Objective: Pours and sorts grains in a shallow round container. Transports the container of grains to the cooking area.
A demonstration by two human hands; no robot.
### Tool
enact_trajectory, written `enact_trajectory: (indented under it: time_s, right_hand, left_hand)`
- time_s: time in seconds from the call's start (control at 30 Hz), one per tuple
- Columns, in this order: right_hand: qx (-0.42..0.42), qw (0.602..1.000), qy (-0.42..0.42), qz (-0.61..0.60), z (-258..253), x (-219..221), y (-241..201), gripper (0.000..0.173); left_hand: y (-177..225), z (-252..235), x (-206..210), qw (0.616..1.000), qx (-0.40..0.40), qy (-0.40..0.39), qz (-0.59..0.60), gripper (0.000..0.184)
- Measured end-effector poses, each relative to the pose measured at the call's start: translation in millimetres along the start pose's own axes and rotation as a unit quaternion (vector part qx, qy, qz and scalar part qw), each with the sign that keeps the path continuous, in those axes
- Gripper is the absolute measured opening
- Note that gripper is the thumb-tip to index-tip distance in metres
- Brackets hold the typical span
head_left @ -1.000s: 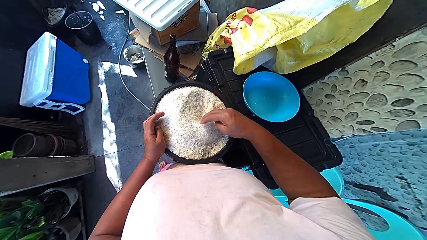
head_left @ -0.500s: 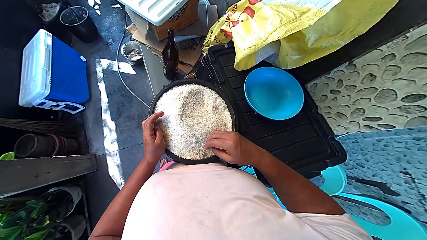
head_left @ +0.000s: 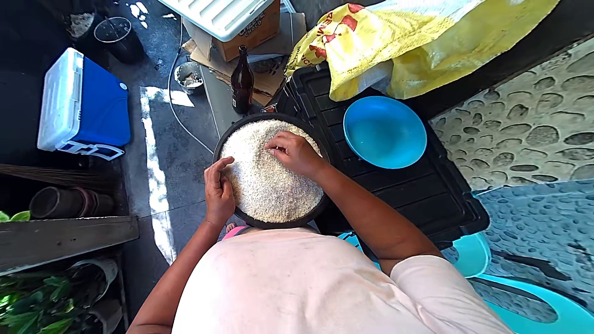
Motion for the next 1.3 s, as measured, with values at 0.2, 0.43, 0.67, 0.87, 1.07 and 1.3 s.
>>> enact_trajectory:
  time_s: [0.2, 0.43, 0.67, 0.87, 1.07, 1.3]
  right_hand:
    - [0.017, 1.0, -0.016, 0.008, -4.9, 5.5, 3.5, 0.017]
    - [-0.003, 1.0, -0.002, 0.014, -10.4, 11.7, 8.5, 0.013]
    - [0.149, 0.93, 0.069, -0.327, 9.1, -4.3, 25.0, 0.011]
    - [0.333, 0.73, 0.135, -0.581, 61.4, 1.1, 24.4, 0.018]
    - [0.359, 0.688, 0.148, -0.613, 82.3, 3.2, 17.8, 0.026]
    - [0.165, 0.921, 0.055, -0.348, 63.7, -19.8, -4.4, 0.014]
  left_hand:
    - [-1.0, -0.1, 0.2, 1.0, -0.003, -0.003, 0.0, 0.045]
    - [-0.9, -0.1, 0.5, 1.0, 0.0, -0.002, -0.003, 0.045]
    - [-1.1, 0.3, -0.2, 1.0, -0.004, 0.002, 0.002, 0.045]
    - [-0.1, 0.6, -0.8, 1.0, 0.0, 0.007, 0.006, 0.046]
    - [0.3, 0.5, -0.6, 1.0, -0.002, 0.003, 0.009, 0.045]
    - [1.9, -0.2, -1.2, 1.0, 0.005, 0.001, 0.001, 0.044]
Point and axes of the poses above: each hand's wrist, its own z-axis away from the middle knuckle, its own x-axis out of the palm, y = z × x, the point moved 9 cm from there along -z, towards the middle knuckle, and after that the axes turned 12 degrees about -z, right-handed, at the moved point
